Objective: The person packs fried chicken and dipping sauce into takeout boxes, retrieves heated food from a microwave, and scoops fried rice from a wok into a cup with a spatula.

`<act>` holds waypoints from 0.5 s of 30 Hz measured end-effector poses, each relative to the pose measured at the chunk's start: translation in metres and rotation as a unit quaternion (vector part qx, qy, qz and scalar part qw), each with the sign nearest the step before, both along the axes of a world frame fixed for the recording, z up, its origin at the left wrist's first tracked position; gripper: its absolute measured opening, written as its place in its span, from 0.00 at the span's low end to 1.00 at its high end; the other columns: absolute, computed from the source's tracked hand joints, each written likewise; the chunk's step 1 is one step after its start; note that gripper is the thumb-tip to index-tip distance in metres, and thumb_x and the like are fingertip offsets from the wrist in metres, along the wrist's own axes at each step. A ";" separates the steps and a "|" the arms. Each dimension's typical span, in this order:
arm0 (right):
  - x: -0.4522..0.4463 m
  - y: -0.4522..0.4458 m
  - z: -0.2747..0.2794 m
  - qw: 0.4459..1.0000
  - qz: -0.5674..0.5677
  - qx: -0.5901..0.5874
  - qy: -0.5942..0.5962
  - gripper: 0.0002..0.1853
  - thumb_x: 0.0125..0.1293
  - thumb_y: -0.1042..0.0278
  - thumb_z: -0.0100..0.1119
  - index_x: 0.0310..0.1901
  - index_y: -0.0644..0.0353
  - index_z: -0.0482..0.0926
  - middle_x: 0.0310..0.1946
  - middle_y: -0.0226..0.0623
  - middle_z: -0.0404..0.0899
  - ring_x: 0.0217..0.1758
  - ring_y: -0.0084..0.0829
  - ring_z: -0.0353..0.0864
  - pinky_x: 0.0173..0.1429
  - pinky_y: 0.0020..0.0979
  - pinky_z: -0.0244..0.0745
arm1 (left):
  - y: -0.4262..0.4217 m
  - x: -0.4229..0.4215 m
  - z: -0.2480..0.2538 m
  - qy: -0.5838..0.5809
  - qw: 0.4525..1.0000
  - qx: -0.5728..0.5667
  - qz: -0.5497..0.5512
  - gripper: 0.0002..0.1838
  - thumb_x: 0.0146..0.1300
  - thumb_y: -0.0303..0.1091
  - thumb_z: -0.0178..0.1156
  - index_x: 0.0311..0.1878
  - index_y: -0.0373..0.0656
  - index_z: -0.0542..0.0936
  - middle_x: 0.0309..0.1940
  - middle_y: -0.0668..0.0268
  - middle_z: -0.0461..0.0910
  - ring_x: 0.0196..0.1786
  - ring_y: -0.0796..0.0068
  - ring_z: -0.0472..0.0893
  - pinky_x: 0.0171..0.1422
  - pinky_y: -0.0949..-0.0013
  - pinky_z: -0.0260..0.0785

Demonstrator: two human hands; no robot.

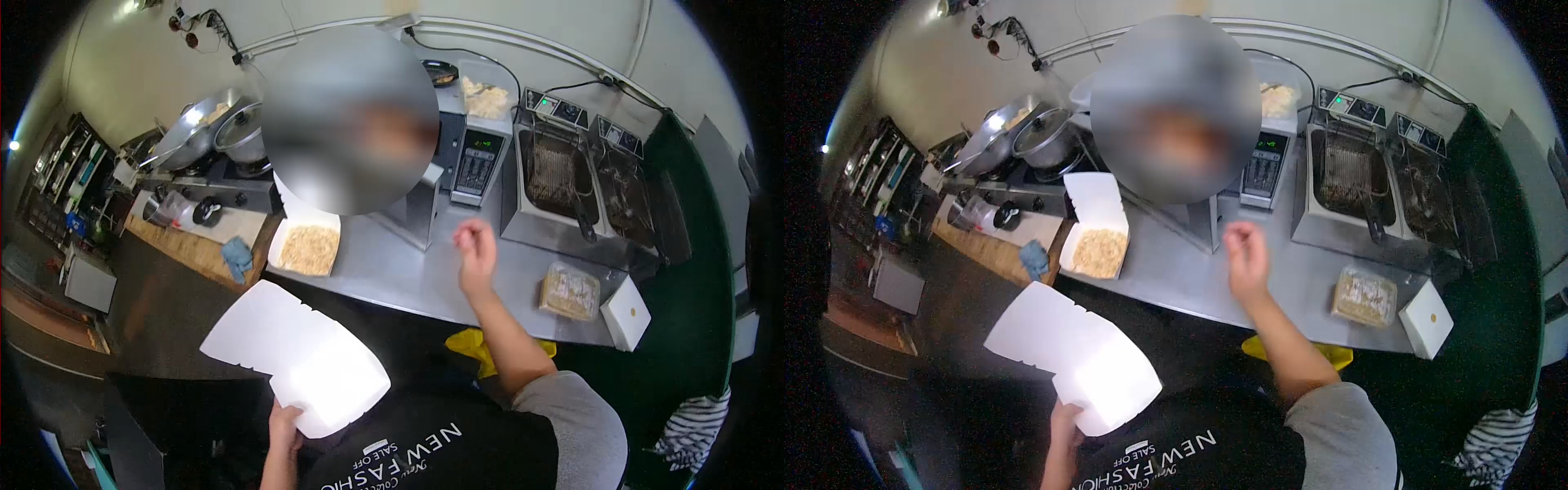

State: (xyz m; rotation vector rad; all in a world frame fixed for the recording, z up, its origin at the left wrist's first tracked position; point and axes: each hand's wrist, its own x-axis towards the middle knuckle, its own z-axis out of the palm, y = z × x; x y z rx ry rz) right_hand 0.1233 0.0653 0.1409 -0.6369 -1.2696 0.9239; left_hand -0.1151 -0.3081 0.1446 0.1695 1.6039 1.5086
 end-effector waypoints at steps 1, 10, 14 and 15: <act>0.002 0.034 -0.002 1.000 -0.005 -0.020 -0.004 0.07 0.70 0.71 0.56 0.46 0.63 0.77 0.38 0.30 0.77 0.40 0.20 0.75 0.43 0.26 0.72 | 0.014 0.004 -0.007 0.003 1.000 0.019 0.004 0.43 0.44 0.24 0.49 0.71 0.34 0.60 0.58 0.50 0.74 0.58 0.54 0.77 0.64 0.60 0.70; -0.094 0.280 -0.073 0.910 0.281 -0.243 -0.186 0.17 0.68 0.67 0.57 0.58 0.55 0.73 0.36 0.26 0.80 0.32 0.16 0.76 0.35 0.22 0.73 | 0.052 0.032 -0.027 0.005 0.994 -0.053 0.096 0.42 0.44 0.22 0.49 0.70 0.32 0.60 0.60 0.49 0.72 0.61 0.53 0.75 0.66 0.59 0.67; -0.141 0.329 -0.085 0.847 0.341 -0.381 -0.145 0.16 0.70 0.61 0.57 0.58 0.50 0.73 0.37 0.28 0.83 0.30 0.18 0.82 0.33 0.22 0.78 | 0.041 0.032 -0.026 0.001 0.988 -0.079 0.134 0.41 0.45 0.21 0.48 0.70 0.33 0.60 0.59 0.50 0.72 0.61 0.54 0.75 0.64 0.62 0.68; -0.152 0.350 -0.103 0.835 0.361 -0.376 -0.175 0.16 0.70 0.59 0.58 0.56 0.50 0.74 0.37 0.28 0.83 0.29 0.19 0.82 0.33 0.23 0.79 | 0.040 0.033 -0.024 -0.003 0.986 -0.082 0.147 0.41 0.45 0.21 0.48 0.70 0.33 0.60 0.59 0.50 0.73 0.60 0.55 0.75 0.64 0.62 0.68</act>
